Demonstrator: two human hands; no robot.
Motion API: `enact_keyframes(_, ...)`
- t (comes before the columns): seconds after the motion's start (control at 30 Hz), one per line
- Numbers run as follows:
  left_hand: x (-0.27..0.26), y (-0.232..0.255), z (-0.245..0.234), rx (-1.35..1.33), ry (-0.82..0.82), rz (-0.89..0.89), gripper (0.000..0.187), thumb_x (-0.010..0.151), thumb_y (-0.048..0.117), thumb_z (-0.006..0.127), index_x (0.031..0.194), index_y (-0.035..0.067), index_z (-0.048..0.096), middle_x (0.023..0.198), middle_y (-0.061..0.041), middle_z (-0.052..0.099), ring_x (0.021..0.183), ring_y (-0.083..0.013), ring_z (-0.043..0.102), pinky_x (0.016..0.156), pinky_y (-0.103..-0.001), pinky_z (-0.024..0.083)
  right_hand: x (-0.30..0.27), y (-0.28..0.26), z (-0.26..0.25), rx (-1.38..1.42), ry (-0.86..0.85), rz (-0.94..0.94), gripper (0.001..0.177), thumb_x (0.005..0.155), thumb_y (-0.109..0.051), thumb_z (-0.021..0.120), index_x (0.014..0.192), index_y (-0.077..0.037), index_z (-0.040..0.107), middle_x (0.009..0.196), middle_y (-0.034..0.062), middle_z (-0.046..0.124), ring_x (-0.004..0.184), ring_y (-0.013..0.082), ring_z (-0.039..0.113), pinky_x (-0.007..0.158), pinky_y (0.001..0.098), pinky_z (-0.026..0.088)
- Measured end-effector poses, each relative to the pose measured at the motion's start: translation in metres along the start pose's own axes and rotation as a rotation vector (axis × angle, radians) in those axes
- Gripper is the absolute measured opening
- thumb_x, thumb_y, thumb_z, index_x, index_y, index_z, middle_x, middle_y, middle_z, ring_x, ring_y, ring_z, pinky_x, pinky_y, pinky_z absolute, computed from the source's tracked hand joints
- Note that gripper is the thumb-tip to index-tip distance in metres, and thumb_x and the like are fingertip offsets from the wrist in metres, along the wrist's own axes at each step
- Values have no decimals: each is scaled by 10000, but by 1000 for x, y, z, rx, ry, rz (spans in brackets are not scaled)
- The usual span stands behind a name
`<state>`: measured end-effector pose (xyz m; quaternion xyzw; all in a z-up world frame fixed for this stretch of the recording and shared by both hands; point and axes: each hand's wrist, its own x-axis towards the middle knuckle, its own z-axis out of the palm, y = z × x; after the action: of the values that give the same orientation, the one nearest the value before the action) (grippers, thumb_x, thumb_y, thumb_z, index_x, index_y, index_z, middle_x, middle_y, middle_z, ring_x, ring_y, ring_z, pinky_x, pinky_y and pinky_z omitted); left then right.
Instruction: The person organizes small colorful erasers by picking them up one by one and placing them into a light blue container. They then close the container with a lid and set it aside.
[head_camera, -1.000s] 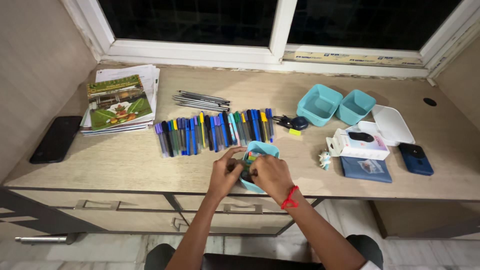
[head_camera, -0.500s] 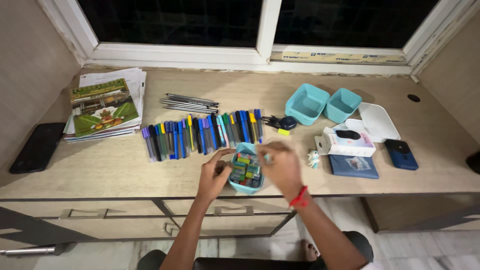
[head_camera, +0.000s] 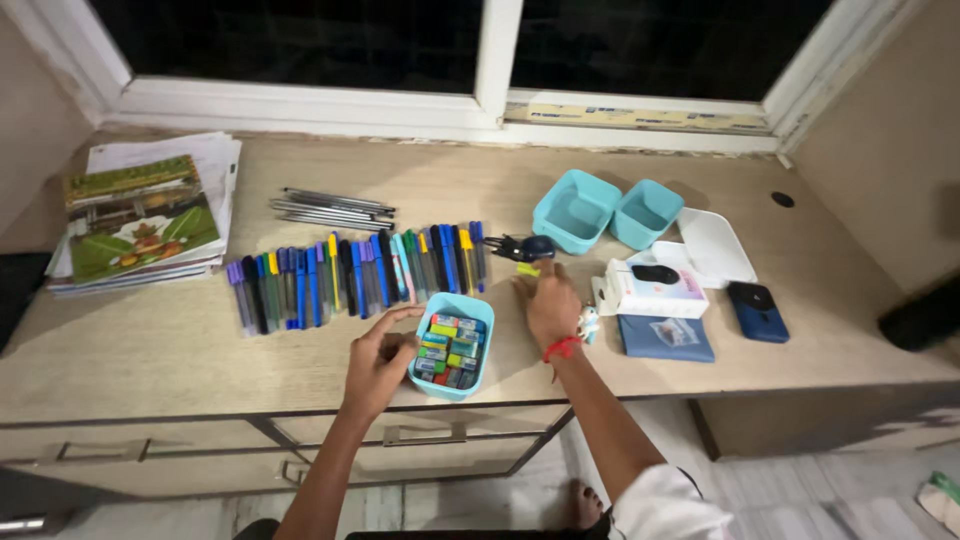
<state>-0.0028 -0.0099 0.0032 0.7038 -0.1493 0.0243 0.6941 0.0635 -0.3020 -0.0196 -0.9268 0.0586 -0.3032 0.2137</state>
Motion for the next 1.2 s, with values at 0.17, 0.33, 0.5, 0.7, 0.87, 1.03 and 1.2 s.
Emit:
enact_keyframes(0.17,-1,1,0,-13,-13,20,394,912,24,595,1299,64,654,676,17,643,609,-13,508,532,-233,435,-4,-1,-15,107,33,-69,361,856,-222,783,1168,-90,661,1096,203,680,933,443,686,763,534,548)
enact_keyframes(0.33,-1,4,0,57,-5,0,387,916,26,599,1294,73,664,647,13,639,570,-23,492,516,-242,412,-2,2,-14,183,79,-81,196,845,-112,766,1026,-67,706,1017,180,719,887,419,699,770,499,558)
enact_keyframes(0.5,-1,6,-1,-7,-27,26,395,905,15,607,1294,66,647,681,33,681,602,-1,544,534,-227,449,-4,11,-8,282,131,-76,287,795,-77,781,1078,-51,748,968,157,750,814,308,734,737,404,582)
enact_keyframes(0.7,0,6,-2,46,-1,23,393,907,6,631,1294,57,674,602,29,566,562,-18,422,503,-249,361,-24,-23,-50,463,-58,-10,274,792,-87,788,1064,-92,812,929,66,784,710,135,694,647,290,565)
enact_keyframes(0.87,0,4,-2,65,-2,-25,399,896,5,619,1287,61,672,596,35,573,540,-13,448,480,-246,374,-66,-84,-113,482,-243,-211,192,708,-89,839,896,-102,804,845,52,785,758,161,672,648,292,546)
enact_keyframes(1.03,1,1,-5,47,-21,3,453,870,-15,609,1316,54,645,617,32,574,568,-11,449,500,-235,392,-58,-123,-135,388,-337,-351,160,710,-87,838,868,-102,818,848,38,795,792,190,697,732,327,575)
enact_keyframes(1.2,1,2,-4,-12,-23,38,444,884,-10,604,1323,50,627,714,35,679,608,-5,522,543,-220,446,-45,-138,-132,229,-517,-354,119,644,-112,832,762,-108,818,824,10,801,836,220,692,723,349,569)
